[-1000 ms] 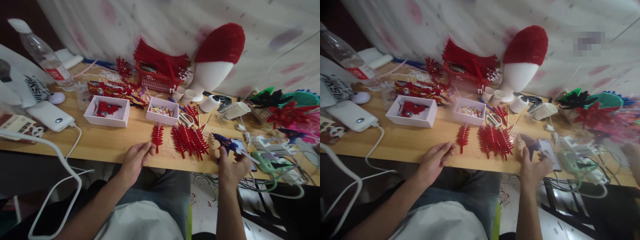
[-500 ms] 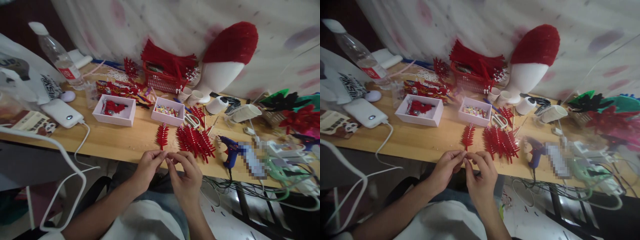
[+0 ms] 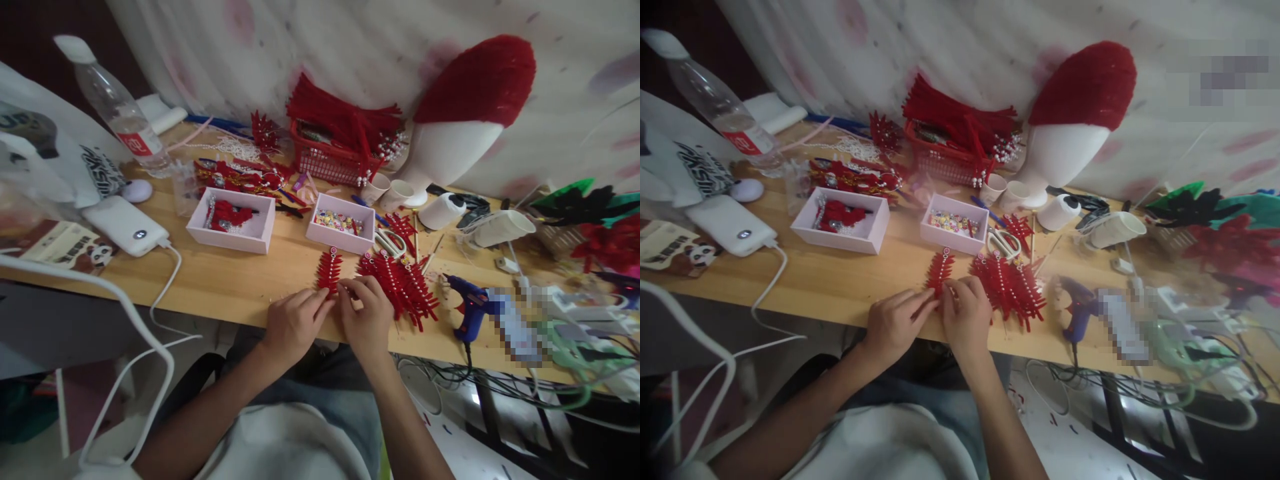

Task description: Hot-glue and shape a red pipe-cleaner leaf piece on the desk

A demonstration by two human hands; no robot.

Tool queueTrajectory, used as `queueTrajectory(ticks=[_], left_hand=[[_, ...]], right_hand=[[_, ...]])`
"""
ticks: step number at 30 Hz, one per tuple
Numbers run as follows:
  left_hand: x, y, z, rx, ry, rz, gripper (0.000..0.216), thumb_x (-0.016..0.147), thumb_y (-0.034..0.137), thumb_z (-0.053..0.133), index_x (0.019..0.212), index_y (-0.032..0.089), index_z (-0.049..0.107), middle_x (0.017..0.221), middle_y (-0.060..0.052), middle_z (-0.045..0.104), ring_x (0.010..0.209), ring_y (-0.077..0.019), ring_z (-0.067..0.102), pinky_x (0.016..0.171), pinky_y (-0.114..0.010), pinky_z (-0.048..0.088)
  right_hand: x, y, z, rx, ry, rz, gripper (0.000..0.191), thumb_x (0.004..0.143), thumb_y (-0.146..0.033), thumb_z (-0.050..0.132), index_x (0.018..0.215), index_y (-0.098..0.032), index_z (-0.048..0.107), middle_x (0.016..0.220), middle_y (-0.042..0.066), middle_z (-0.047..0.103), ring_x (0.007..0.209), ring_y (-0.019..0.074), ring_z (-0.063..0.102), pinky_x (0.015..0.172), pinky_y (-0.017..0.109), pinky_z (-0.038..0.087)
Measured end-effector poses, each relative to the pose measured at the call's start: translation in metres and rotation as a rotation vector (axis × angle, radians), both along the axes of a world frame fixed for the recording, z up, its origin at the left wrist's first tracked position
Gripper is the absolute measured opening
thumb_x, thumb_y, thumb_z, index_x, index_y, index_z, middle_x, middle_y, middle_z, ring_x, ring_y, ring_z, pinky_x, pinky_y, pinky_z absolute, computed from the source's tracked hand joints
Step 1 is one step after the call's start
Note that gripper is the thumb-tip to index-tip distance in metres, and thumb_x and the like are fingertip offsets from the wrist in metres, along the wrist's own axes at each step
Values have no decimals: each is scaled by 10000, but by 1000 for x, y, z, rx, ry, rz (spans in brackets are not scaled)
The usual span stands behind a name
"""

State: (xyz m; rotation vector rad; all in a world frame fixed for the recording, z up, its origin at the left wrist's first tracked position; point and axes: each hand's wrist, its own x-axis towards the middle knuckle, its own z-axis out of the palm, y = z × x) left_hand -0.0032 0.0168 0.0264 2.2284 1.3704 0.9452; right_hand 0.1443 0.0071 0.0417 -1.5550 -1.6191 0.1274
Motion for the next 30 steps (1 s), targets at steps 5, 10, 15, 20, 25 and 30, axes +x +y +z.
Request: queueTrajectory(ticks=[5, 10, 15, 20, 25, 30], left_hand=[[1, 0, -12, 117, 155, 1, 247, 955, 296, 605, 1128, 171, 729, 797, -62, 739, 721, -196, 672, 630, -284, 429], [2, 1, -12, 114, 197, 0, 244, 971, 293, 570, 1123, 178, 722, 798, -57, 734, 720, -195, 671, 621, -287, 429], [2, 1, -12, 84, 193, 1, 241, 980, 283, 541, 1103, 189, 726, 791, -60, 734, 722, -194, 673, 630, -289, 438], [3, 1, -11, 92, 184, 2, 253, 982, 258, 525, 1108, 173, 728, 787, -70, 732, 723, -197, 674, 633, -291, 443], [2, 0, -11, 80, 197, 4, 245, 983, 264, 524, 1095, 190, 729, 786, -56, 734, 716, -189, 670, 626, -288, 435], [2, -1, -11, 88, 195, 13, 238, 981, 263, 532, 1084, 184, 732, 799, -57, 739, 710, -194, 670, 622, -298, 428]], right_hand=[[1, 13, -16, -77, -61, 3, 190, 942, -203, 535, 895, -187, 718, 845, 45, 618, 756, 155, 602, 686, 285, 491], [-1, 12, -21, -99, -49, 10, 211, 948, -214, 537, 907, -183, 741, 846, 48, 630, 751, 152, 603, 687, 289, 492], [0, 14, -23, -121, -37, 4, 218, 942, -226, 545, 891, -198, 755, 836, 47, 643, 741, 156, 611, 670, 294, 500], [2, 9, -17, -97, 61, 19, 223, 959, -235, 519, 972, -203, 739, 886, 53, 662, 787, 166, 633, 705, 307, 522], [2, -3, -10, -47, 22, 17, 200, 944, -170, 475, 1022, -204, 655, 960, 63, 677, 920, 203, 617, 808, 355, 503], [-1, -5, -9, -97, -36, 45, 185, 923, -152, 465, 973, -206, 636, 924, 67, 653, 930, 215, 580, 803, 359, 486]])
